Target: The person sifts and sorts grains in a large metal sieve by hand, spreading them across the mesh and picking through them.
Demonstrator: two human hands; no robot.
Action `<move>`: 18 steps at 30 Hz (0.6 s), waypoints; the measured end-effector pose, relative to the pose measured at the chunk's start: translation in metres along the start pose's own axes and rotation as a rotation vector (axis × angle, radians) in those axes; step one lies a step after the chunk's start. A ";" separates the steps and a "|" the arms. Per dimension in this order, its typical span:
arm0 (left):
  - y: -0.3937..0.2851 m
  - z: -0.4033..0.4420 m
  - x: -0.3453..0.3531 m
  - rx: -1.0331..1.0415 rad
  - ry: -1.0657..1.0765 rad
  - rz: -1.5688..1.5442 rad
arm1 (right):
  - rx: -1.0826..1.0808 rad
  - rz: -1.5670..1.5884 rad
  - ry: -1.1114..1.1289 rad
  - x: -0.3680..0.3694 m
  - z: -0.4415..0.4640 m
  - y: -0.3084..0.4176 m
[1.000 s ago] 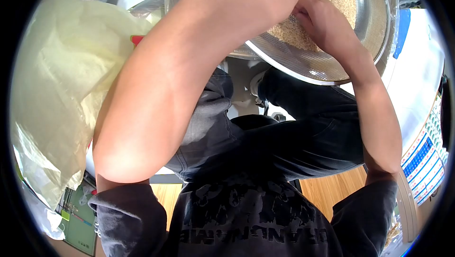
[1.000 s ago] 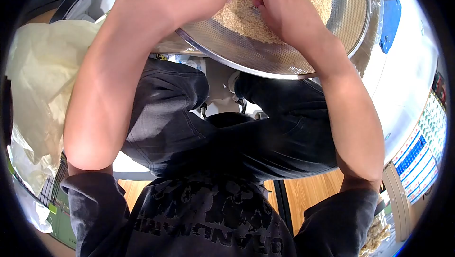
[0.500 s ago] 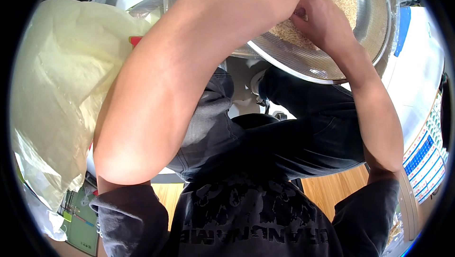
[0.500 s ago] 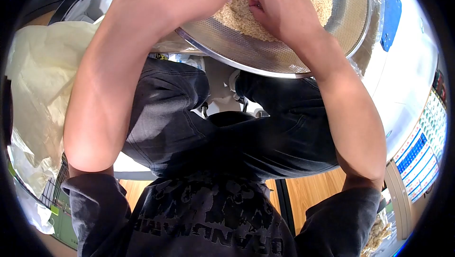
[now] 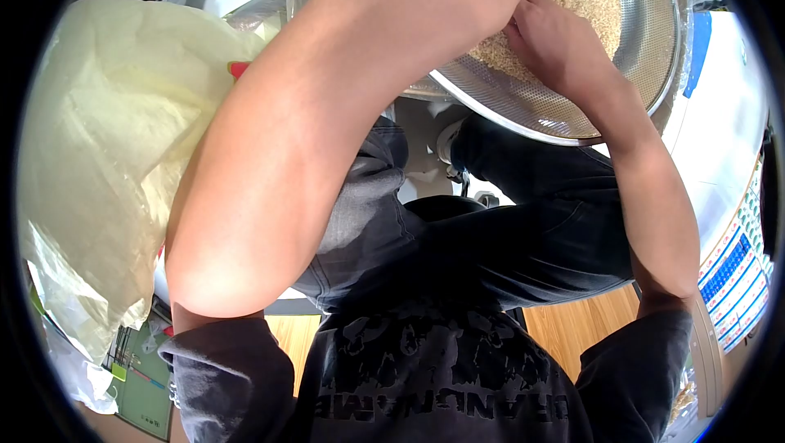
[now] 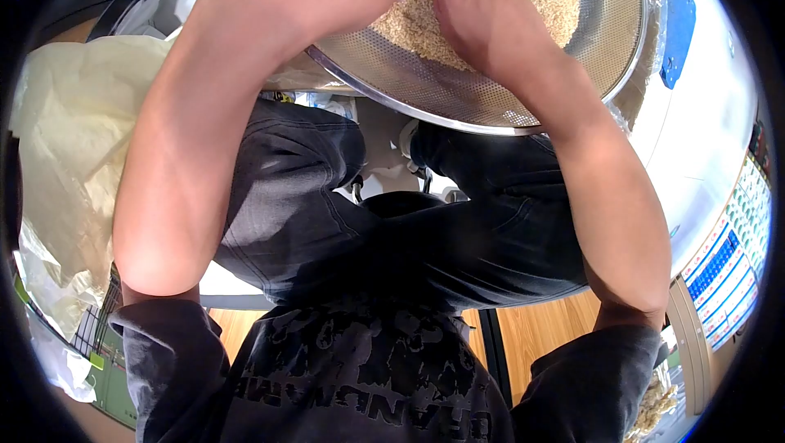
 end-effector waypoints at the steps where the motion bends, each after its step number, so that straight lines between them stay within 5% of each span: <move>1: 0.002 0.003 0.000 0.002 0.001 -0.002 | -0.003 0.020 -0.003 -0.003 -0.001 0.000; 4: 0.019 0.017 0.015 -0.019 0.181 0.073 | -0.033 0.075 -0.006 -0.022 -0.003 -0.007; 6: 0.020 0.016 0.016 0.071 0.028 0.071 | -0.008 0.179 0.023 -0.036 -0.007 -0.013; 13: 0.010 0.005 -0.006 0.259 0.012 0.143 | 0.050 0.501 0.354 -0.093 -0.057 -0.008; 15: 0.028 0.015 0.007 0.204 -0.089 0.134 | -0.106 0.587 0.324 -0.103 -0.086 0.007; 18: 0.031 0.015 0.004 0.197 -0.161 0.193 | -0.278 0.604 0.577 -0.101 -0.106 0.031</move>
Point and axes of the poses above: each hand's wrist, its own z-axis towards the middle knuckle, its own x-axis out of the palm, y = z × x, the point moved 6 cm from there along z, towards the middle knuckle, and after that the axes turned 13 degrees about x, right-handed, at the moved point
